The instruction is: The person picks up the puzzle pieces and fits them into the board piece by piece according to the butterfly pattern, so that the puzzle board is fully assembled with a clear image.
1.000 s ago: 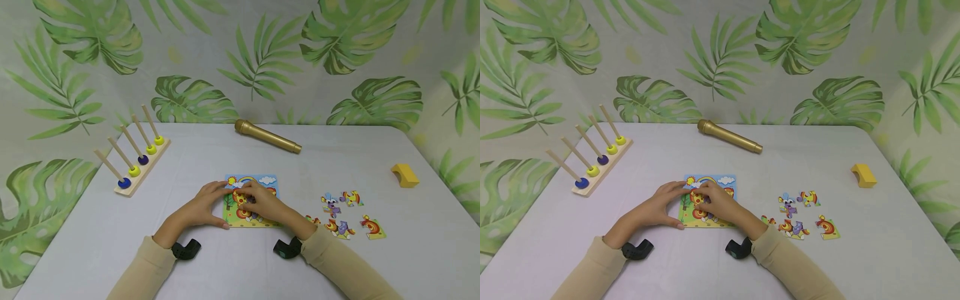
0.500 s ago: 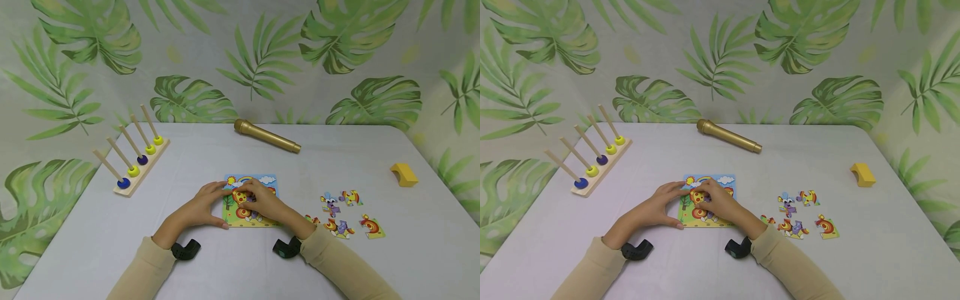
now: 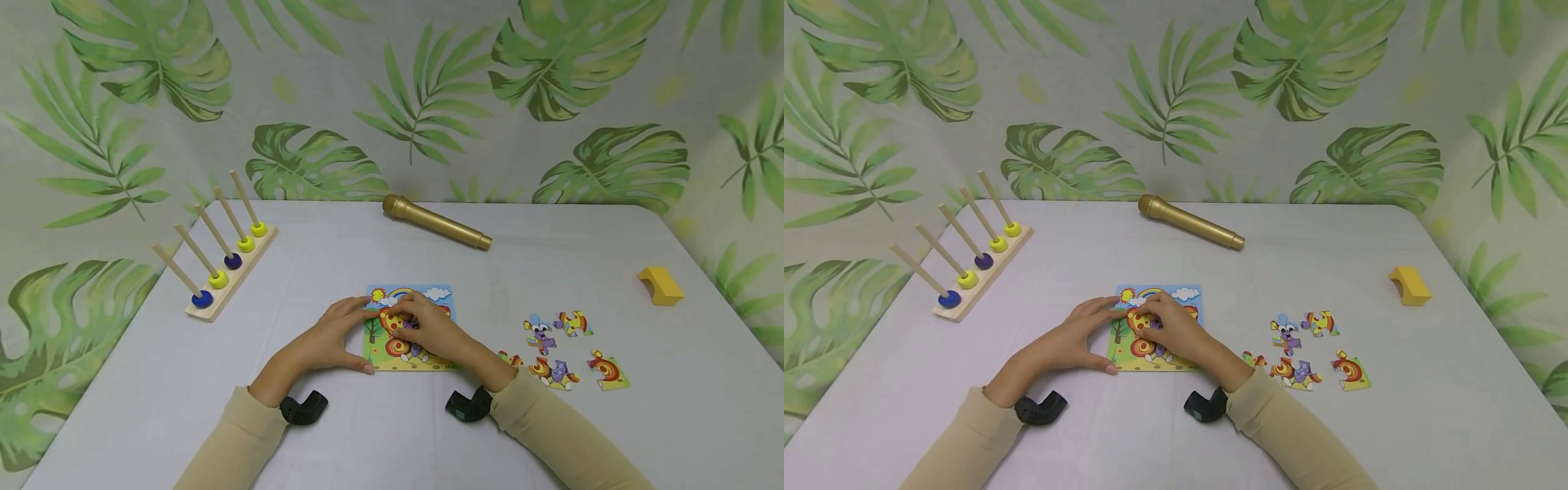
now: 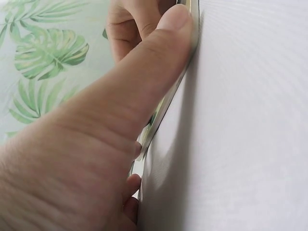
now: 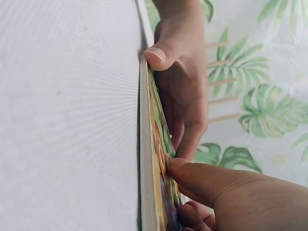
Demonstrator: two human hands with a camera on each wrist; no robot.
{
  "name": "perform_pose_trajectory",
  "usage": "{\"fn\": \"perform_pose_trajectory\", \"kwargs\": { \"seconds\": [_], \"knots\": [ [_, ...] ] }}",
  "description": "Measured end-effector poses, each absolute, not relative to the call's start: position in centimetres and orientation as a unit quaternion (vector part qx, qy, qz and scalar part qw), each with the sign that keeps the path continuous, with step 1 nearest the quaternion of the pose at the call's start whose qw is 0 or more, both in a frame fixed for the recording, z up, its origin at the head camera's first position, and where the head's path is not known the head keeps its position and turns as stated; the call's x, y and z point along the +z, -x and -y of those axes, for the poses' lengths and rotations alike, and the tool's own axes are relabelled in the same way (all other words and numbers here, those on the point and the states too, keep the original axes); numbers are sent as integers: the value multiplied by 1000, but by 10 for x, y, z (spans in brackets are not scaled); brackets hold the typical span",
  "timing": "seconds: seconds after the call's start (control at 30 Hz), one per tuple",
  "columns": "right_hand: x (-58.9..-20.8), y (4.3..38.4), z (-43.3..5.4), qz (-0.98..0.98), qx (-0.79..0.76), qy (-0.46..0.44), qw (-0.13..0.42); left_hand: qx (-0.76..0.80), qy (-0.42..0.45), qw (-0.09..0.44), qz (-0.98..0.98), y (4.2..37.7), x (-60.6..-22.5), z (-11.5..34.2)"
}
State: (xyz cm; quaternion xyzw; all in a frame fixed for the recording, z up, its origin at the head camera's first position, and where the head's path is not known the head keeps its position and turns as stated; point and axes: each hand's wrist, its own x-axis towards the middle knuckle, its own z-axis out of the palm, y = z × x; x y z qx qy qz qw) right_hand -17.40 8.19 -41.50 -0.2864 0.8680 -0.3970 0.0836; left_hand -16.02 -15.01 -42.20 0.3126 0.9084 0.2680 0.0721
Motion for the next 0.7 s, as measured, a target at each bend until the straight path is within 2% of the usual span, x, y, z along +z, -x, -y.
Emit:
{"fn": "perform_pose_trajectory", "kwargs": {
  "seconds": [0.23,0.47,0.7],
  "knots": [
    [-390,168,-96,-861,-397,302,97,262,-319,68,-908,160,-420,148],
    [-364,161,-141,-848,-409,335,-16,264,-312,65,-910,159,-419,148],
    [-354,147,-196,-861,-385,313,-108,263,-310,66,-911,159,-421,148]
  ]
}}
